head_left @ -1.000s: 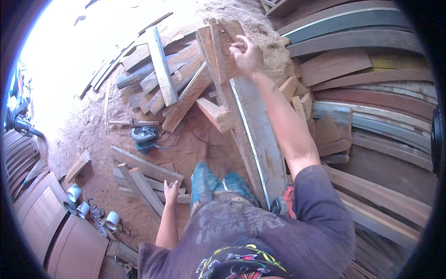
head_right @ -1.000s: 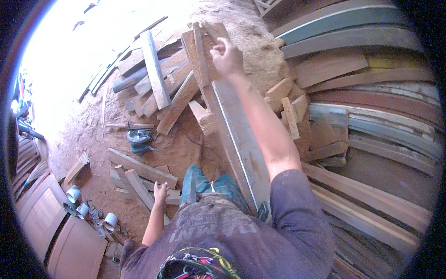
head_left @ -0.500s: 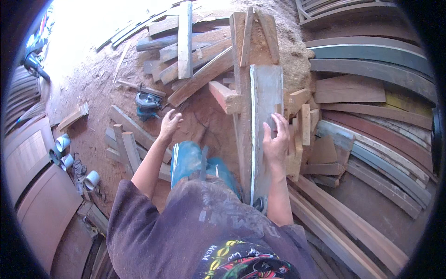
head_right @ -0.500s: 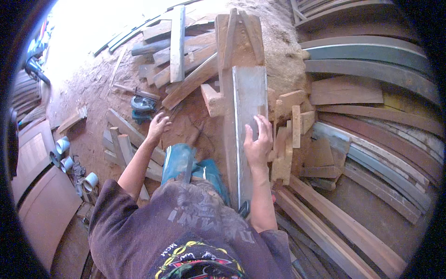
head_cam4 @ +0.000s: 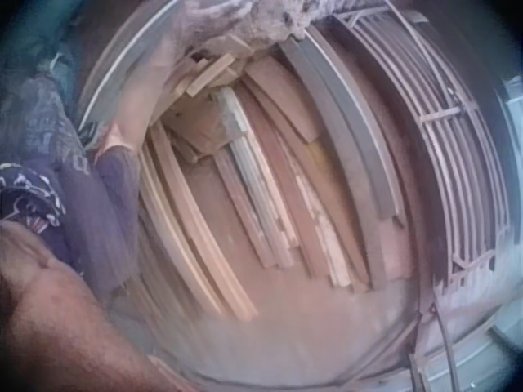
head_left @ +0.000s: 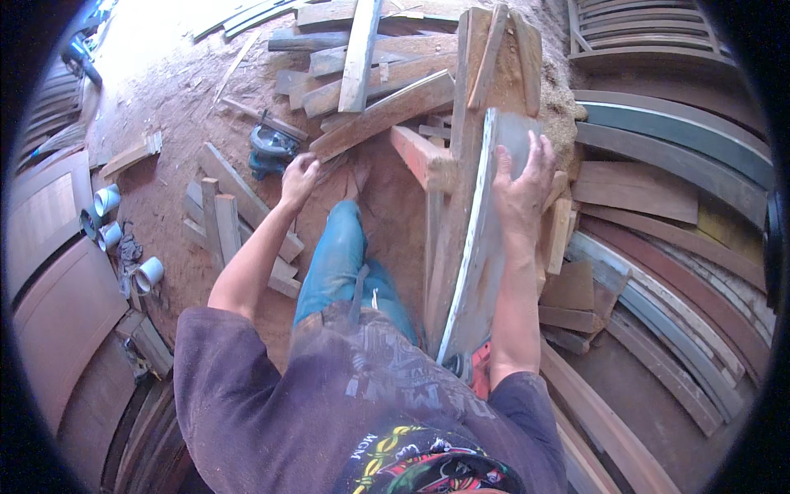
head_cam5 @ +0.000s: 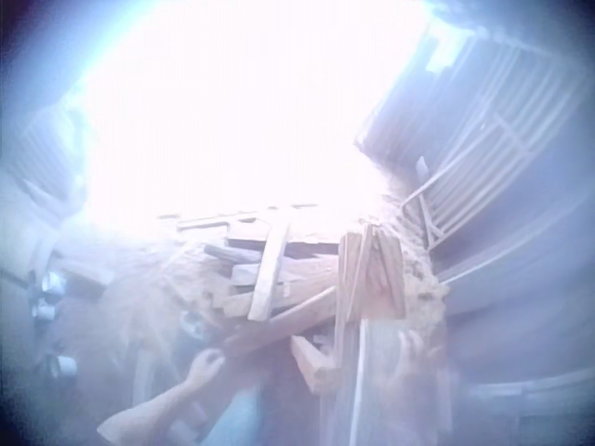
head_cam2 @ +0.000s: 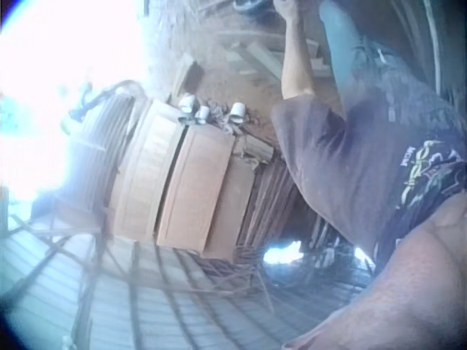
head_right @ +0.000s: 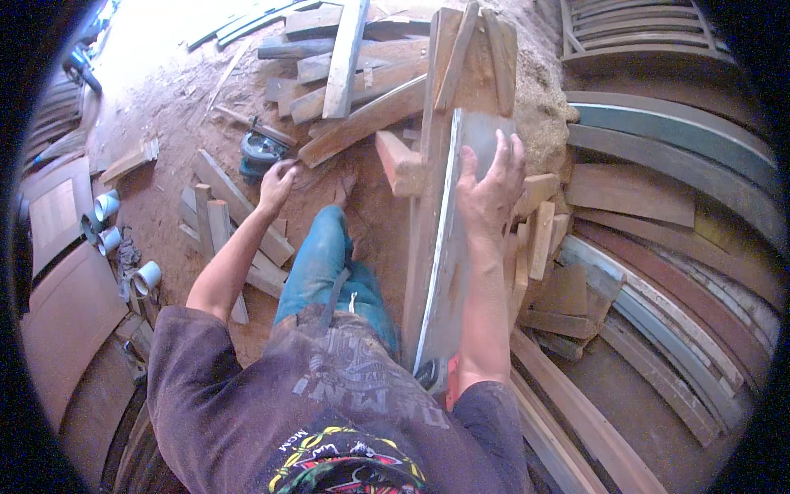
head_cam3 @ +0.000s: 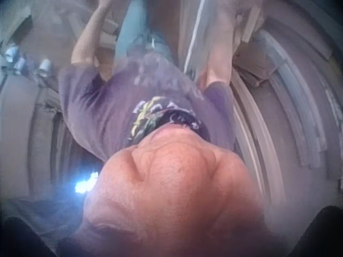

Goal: The person hammers nails into a wooden plank using a hammer, then retrieves a nail from a bucket and continues hammering. Later, the person uses a handheld electric sander to smooth the plank's surface.

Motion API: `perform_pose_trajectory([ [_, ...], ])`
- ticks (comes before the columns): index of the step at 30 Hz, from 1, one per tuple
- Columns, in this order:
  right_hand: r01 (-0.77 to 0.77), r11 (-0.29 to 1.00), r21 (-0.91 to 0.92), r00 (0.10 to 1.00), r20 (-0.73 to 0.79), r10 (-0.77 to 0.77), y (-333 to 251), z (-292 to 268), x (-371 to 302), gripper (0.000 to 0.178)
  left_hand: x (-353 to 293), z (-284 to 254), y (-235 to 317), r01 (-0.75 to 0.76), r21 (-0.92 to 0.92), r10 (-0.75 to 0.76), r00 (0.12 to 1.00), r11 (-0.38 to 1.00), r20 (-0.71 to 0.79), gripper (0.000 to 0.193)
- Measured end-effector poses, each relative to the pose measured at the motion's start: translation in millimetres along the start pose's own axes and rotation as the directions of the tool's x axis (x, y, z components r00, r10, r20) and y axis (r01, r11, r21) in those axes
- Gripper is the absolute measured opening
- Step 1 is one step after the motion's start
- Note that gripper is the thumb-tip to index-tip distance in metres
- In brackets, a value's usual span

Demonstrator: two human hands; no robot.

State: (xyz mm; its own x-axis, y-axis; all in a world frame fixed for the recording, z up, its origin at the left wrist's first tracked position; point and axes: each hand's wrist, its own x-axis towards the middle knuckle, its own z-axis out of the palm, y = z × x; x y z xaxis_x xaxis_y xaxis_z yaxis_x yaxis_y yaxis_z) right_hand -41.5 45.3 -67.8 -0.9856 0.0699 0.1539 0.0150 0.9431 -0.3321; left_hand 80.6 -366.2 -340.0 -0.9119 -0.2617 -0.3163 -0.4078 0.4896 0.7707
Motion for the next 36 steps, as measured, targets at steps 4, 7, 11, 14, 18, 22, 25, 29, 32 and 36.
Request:
perform_pose_trajectory([
  [4,-0.021,0.988,-0.152,0.999,0.035,0.026,-6.7,28.6,3.8,0.064,141.0,59.6,106.4,-0.019,-0.041,0.023,0.996,0.999,0.086,0.037],
  [7,-0.087,0.977,-0.197,0.983,0.144,0.116,-16.0,16.5,2.4,0.060,250.2,131.8,126.8,-0.157,0.049,0.144,0.969,0.986,0.202,0.035],
  [11,-0.136,0.962,-0.237,0.957,0.221,0.190,-14.9,10.9,3.2,0.067,349.6,236.2,135.7,-0.315,0.263,0.202,0.902,0.912,0.382,0.040],
  [14,-0.188,0.964,-0.187,0.954,0.197,0.224,-4.9,11.9,-6.3,0.073,398.6,290.3,132.5,-0.354,0.278,0.219,0.882,0.893,0.418,0.039],
  [18,-0.212,0.962,-0.174,0.976,0.020,0.219,-5.9,28.6,-8.9,0.075,436.0,356.8,135.1,-0.248,0.262,0.115,0.893,0.933,0.436,0.039],
  [22,0.301,0.899,-0.317,0.909,-0.189,-0.371,79.5,30.9,-54.3,0.082,460.9,402.2,105.4,-0.204,0.187,0.123,0.920,0.961,0.371,0.030],
  [25,0.523,0.740,-0.423,0.762,-0.157,-0.628,109.0,28.0,-45.2,0.085,478.9,412.9,109.0,-0.242,0.221,0.154,0.923,0.945,0.353,0.023],
  [29,0.467,0.796,-0.385,0.842,-0.081,-0.533,80.9,23.5,-33.9,0.080,484.4,400.0,101.1,-0.256,0.227,0.160,0.915,0.940,0.370,0.022],
  [32,-0.018,0.974,-0.224,0.999,0.032,0.026,19.9,19.9,-20.3,0.076,451.6,341.5,122.7,-0.009,-0.032,0.019,0.944,0.999,0.330,0.030],
  [36,-0.240,0.961,-0.135,0.945,0.195,0.263,-0.6,5.2,-13.5,0.078,391.7,235.1,174.2,0.084,-0.386,-0.002,0.978,0.919,0.209,0.034],
])
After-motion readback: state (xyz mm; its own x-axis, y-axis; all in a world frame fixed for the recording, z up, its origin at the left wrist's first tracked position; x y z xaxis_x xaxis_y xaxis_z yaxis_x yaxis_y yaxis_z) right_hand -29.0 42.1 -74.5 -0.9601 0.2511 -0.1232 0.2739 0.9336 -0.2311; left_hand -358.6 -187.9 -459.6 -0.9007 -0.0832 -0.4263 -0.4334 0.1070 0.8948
